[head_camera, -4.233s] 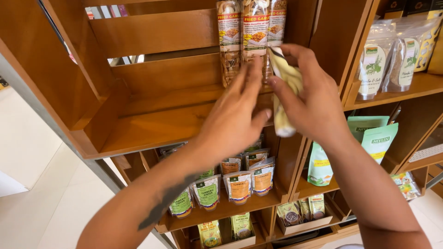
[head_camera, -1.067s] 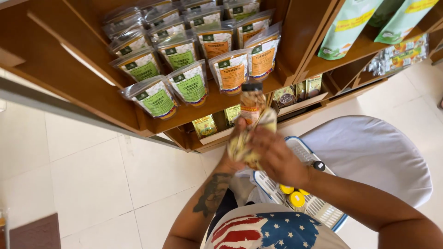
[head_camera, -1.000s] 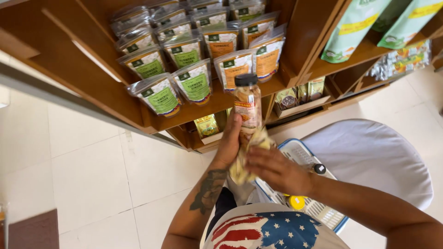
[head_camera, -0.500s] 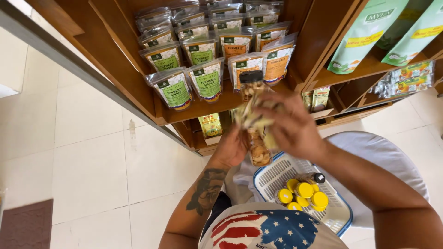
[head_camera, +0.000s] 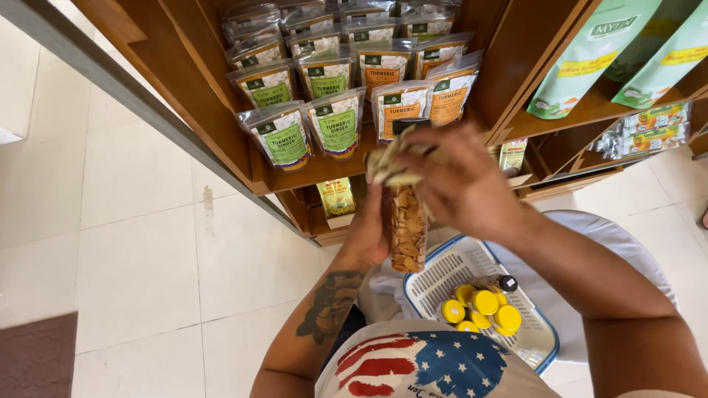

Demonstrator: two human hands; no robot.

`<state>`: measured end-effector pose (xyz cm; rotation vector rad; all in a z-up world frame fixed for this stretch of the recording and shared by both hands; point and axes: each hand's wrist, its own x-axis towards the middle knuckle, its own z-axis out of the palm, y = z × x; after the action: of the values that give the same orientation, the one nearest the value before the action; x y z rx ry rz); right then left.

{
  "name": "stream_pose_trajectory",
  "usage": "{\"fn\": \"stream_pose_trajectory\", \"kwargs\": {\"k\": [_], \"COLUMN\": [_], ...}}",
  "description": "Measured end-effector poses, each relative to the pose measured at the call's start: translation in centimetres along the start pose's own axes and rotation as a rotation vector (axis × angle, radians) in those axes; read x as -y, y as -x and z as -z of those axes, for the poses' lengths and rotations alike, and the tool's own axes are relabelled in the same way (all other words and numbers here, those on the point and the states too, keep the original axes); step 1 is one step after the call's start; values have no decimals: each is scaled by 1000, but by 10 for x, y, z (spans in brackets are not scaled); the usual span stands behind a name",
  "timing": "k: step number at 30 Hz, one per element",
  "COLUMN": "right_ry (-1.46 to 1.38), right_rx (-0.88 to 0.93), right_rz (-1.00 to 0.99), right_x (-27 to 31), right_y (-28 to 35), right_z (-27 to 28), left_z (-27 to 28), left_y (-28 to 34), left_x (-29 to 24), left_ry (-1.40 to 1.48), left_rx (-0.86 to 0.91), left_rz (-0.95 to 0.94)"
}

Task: The recorder is cleaning spice jars with a cloth and organizing them onto a wooden shelving unit in a grocery store.

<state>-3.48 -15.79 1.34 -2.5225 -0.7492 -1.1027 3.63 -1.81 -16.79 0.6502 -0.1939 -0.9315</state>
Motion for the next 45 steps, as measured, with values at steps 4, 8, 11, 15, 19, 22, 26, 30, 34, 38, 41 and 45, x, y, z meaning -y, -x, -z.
{"fn": "stream_pose_trajectory", "kwargs": {"k": [4, 8, 11, 15, 19, 22, 26, 30, 34, 38, 41, 45], "right_ry": [-23, -478, -795, -746, -872, -783, -878, -615, -292, 110, 270, 386], "right_rx": [47, 482, 370, -229, -156, 171, 180, 234, 175, 136, 24, -162], "right_rz": [118, 47, -334, -942, -944, -986, -880, -848, -772, -658, -574, -486], "right_x": [40, 42, 16, -29, -11, 20, 33, 40, 55, 59, 59, 53], "right_y": [27, 31, 35, 52, 35, 50, 80, 57, 30, 17, -4, -22], "right_z": [-11, 17, 35, 20, -1, -6, -10, 8, 22, 33, 44, 60], "left_z": [5, -5, -7, -32, -26, 13, -1, -29, -61, -116, -145, -178], "left_y": [1, 10, 13, 13, 10, -9, 6, 13, 18, 29, 26, 22], "left_x": [-8, -18, -25, -46, -44, -26, -41, -46, -43, -83, -100, -124], "left_ry": [-51, -53, -29, 158, 211, 243, 213, -22, -134, -578, -682, -772], "left_rx": [4, -34, 2, 171, 134, -39, -80, -10, 19, 143, 186, 245], "left_rz": [-69, -195, -233, -58, 0, -52, -128, -311, -439, -684, -843, -1014]}}
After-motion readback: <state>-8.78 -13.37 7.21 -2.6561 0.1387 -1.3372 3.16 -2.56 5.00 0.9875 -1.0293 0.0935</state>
